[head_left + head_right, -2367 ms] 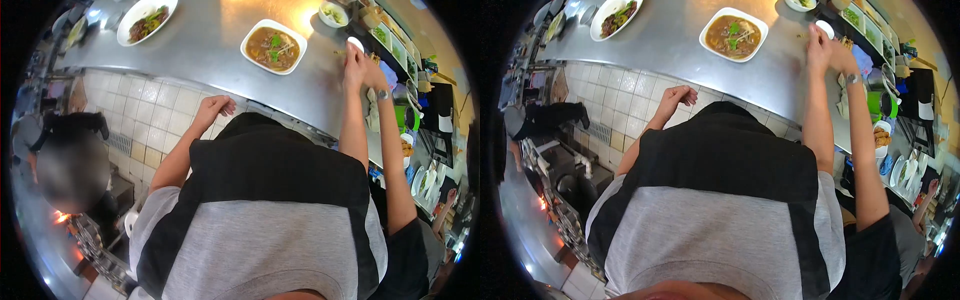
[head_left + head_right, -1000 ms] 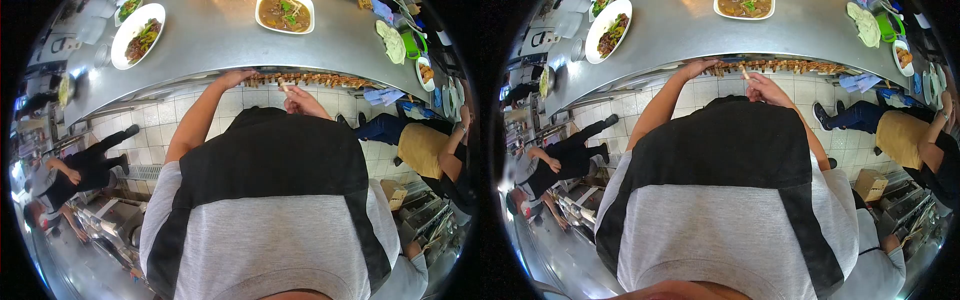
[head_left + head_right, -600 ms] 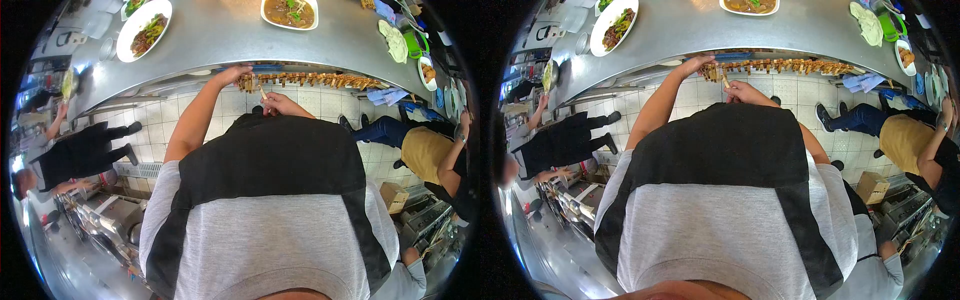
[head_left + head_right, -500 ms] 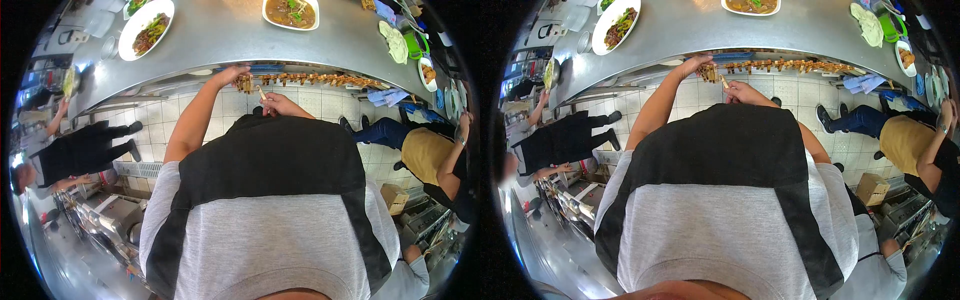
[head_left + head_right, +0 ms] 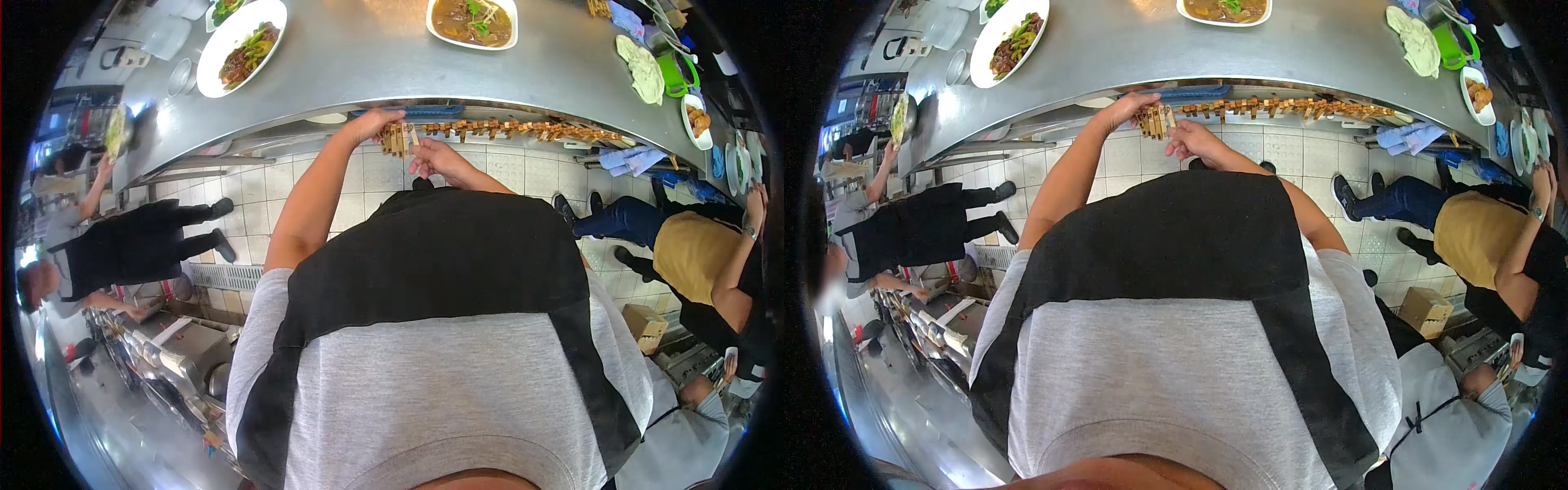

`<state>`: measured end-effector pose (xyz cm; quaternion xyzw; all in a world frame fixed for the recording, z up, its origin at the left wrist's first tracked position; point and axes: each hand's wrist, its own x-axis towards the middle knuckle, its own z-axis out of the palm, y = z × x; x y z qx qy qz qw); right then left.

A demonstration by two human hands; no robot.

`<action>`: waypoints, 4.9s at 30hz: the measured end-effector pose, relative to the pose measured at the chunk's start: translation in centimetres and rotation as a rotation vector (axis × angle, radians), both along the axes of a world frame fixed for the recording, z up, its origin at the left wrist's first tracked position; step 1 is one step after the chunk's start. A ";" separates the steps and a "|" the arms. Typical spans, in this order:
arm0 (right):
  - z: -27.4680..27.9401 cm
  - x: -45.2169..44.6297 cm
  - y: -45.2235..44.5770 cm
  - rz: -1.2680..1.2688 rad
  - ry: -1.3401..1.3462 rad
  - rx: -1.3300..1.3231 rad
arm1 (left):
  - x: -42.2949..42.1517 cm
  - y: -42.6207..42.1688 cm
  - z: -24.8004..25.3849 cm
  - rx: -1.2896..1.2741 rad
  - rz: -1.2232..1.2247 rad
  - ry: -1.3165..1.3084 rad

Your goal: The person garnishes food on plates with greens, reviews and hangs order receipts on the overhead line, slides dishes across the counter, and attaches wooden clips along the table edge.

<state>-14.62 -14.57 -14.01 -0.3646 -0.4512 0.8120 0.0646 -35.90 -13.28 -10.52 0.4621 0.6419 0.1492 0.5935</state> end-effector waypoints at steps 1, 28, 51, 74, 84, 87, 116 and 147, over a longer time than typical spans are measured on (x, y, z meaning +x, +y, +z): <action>0.3 -0.3 0.1 0.009 -0.023 -0.010 | 0.0 0.1 -0.2 -0.001 -0.028 0.012; -4.1 5.0 -0.9 -0.159 0.053 -0.290 | 0.7 0.6 -2.5 0.112 -0.319 0.076; 15.8 8.8 22.9 -0.791 -0.025 1.176 | 8.8 8.0 7.2 0.449 0.740 -0.412; 13.7 8.1 31.0 -0.527 -0.131 0.994 | 10.0 12.8 8.2 0.440 0.923 -0.628; 10.4 17.5 29.8 -0.307 -0.687 1.639 | 0.5 28.3 6.4 0.608 0.966 -0.548; 11.3 16.9 29.5 -0.216 -0.744 1.614 | -2.2 33.8 6.0 0.619 0.999 -0.545; 9.9 55.0 27.7 -1.411 -1.578 0.528 | -6.3 31.4 2.2 0.840 0.687 -0.271; 28.8 14.8 32.8 -0.734 -0.452 0.626 | -9.6 56.1 3.5 0.592 1.213 -0.721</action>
